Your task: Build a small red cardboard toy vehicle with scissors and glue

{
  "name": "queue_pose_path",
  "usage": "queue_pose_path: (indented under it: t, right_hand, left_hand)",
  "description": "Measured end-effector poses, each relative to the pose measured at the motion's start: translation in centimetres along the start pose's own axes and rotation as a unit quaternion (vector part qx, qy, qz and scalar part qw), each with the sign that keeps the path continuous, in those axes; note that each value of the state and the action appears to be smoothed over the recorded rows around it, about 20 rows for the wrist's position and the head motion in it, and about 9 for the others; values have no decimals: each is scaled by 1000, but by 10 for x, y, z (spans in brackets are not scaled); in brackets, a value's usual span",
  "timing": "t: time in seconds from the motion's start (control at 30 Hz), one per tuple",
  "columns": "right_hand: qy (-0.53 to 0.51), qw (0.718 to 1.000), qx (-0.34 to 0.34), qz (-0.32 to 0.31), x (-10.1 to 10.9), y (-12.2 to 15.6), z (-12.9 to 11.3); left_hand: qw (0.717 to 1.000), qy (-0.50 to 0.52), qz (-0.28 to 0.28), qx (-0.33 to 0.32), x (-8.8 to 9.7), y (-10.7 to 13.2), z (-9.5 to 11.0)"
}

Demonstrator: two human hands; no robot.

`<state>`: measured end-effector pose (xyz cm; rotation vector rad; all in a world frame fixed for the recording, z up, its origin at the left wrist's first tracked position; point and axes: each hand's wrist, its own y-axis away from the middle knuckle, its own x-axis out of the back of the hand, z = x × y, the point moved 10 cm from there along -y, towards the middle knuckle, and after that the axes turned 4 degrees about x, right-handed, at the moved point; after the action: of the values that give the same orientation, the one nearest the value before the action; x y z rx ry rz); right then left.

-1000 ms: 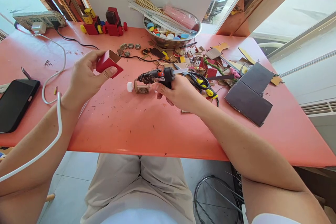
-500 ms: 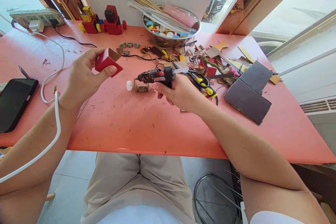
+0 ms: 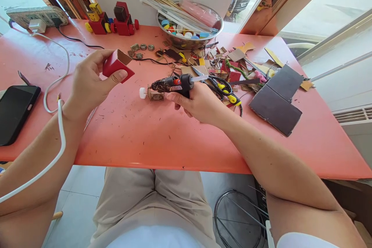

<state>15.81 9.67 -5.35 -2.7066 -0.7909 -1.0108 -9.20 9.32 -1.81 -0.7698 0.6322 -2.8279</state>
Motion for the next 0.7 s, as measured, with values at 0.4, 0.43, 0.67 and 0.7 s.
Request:
queue_pose_path:
  t: [0.4,0.43,0.67,0.7]
  right_hand:
    - [-7,1000,9,-2,1,5,-4]
    - [-6,1000,8,-1,1,6,-4]
    - [-3,1000,-11,-16,5,13,-20]
    - [-4,1000,-12,-22,5,14,-23]
  left_hand:
    - [1000,-2,16,-1,3,-2,3]
    - [1000,-1,13,1,2,-2,3]
    - [1000,-5,8,10,1,-2,4]
    - [1000,-4,7,8,1,-3,4]
